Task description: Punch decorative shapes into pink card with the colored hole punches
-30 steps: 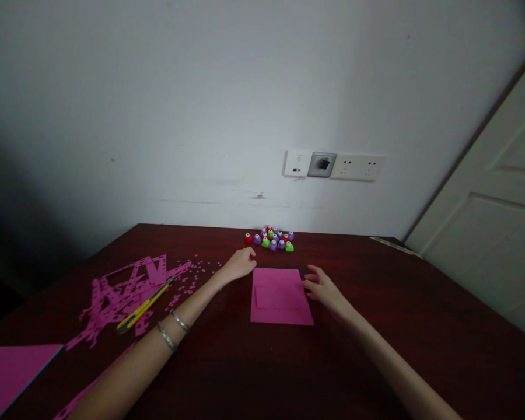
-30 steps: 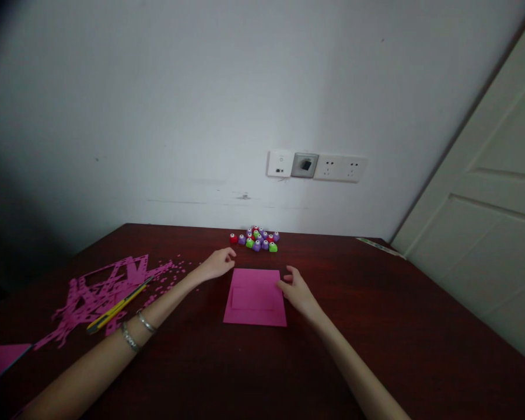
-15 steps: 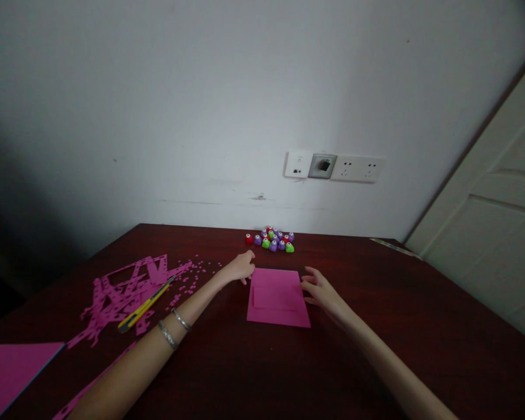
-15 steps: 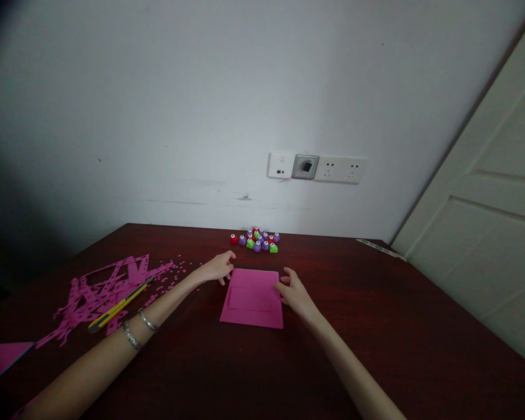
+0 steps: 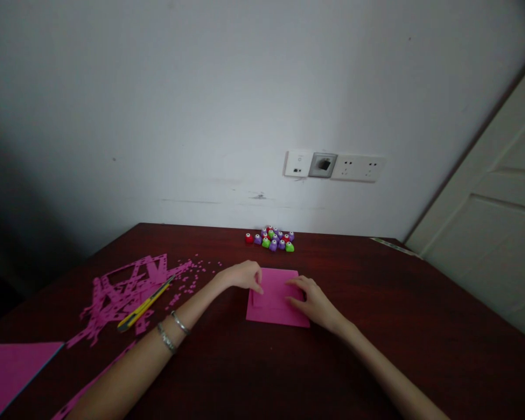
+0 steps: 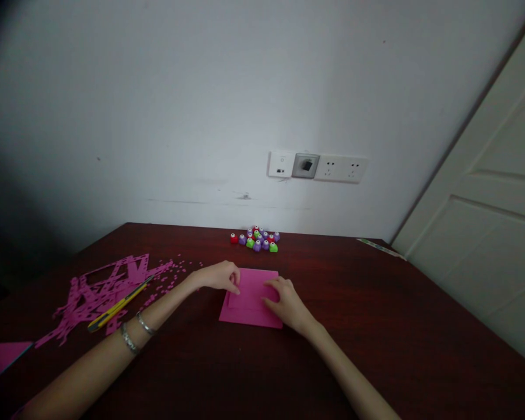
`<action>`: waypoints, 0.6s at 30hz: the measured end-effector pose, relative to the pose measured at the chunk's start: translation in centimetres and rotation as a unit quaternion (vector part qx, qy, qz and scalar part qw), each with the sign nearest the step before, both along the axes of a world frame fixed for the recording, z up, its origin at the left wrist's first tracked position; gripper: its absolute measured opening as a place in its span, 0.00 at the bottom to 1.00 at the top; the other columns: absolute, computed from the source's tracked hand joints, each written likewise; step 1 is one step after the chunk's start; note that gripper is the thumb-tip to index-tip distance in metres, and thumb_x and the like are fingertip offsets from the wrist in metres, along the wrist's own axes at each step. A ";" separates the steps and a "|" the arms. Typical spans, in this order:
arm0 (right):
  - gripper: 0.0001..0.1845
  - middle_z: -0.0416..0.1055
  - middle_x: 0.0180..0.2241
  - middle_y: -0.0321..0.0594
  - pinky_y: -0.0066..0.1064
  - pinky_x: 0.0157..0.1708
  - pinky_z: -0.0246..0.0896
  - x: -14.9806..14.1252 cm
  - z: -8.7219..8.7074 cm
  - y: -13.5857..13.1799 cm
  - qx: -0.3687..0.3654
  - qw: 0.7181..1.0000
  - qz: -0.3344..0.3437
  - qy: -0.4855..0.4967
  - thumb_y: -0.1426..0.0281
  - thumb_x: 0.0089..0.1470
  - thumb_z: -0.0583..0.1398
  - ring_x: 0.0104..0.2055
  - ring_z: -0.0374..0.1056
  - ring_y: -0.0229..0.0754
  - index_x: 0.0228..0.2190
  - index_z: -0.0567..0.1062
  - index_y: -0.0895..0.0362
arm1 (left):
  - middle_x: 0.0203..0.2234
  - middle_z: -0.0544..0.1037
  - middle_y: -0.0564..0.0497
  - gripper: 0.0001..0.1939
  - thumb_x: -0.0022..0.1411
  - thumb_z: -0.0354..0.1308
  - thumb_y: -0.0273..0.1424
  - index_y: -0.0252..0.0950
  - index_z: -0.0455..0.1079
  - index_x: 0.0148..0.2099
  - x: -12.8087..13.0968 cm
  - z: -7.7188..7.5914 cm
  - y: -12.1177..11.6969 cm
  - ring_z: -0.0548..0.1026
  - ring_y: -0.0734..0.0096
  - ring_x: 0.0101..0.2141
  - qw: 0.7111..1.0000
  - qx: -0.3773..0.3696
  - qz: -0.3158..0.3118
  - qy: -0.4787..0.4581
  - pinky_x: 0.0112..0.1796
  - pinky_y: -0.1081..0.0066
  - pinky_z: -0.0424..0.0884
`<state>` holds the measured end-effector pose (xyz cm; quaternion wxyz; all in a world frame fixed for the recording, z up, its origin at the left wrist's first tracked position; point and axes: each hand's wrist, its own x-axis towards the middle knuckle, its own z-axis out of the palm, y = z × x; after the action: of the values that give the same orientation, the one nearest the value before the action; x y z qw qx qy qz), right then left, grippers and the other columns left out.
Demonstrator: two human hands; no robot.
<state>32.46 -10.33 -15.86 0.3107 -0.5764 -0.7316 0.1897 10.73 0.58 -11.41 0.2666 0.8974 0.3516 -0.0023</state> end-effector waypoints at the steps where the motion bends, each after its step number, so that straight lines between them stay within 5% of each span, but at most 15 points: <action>1: 0.20 0.68 0.44 0.44 0.42 0.52 0.52 -0.1 -0.1 0.0 -0.004 1.000 -0.003 -0.001 0.67 0.47 0.61 0.49 0.60 0.48 0.44 0.73 0.54 | 0.21 0.77 0.51 0.10 0.42 0.65 0.36 0.35 0.74 0.26 0.0 0.1 -0.1 0.71 0.73 0.23 1.000 0.000 0.004 0.015 0.24 0.76 0.61; 10: 0.20 0.66 0.42 0.45 0.39 0.50 0.55 0.0 -0.9 0.3 -0.017 0.999 -0.029 -0.004 0.66 0.45 0.62 0.47 0.60 0.47 0.43 0.74 0.55 | 0.16 0.73 0.55 0.04 0.43 0.63 0.29 0.35 0.74 0.21 -0.4 -0.4 0.8 0.67 0.76 0.20 0.998 -0.044 -0.009 0.042 0.23 0.78 0.59; 18: 0.04 0.67 0.32 0.41 0.34 0.39 0.61 0.2 -1.2 0.8 0.019 0.997 -0.070 0.024 0.71 0.48 0.58 0.36 0.64 0.42 0.29 0.73 0.56 | 0.18 0.75 0.53 0.03 0.45 0.61 0.28 0.34 0.76 0.25 -0.3 -0.4 1.2 0.69 0.76 0.23 0.999 -0.046 -0.002 -0.022 0.25 0.78 0.61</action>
<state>32.67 -9.56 -17.03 0.3519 -0.6152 -0.6852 0.1675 10.41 1.81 -11.83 0.3153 0.8847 0.3435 0.0003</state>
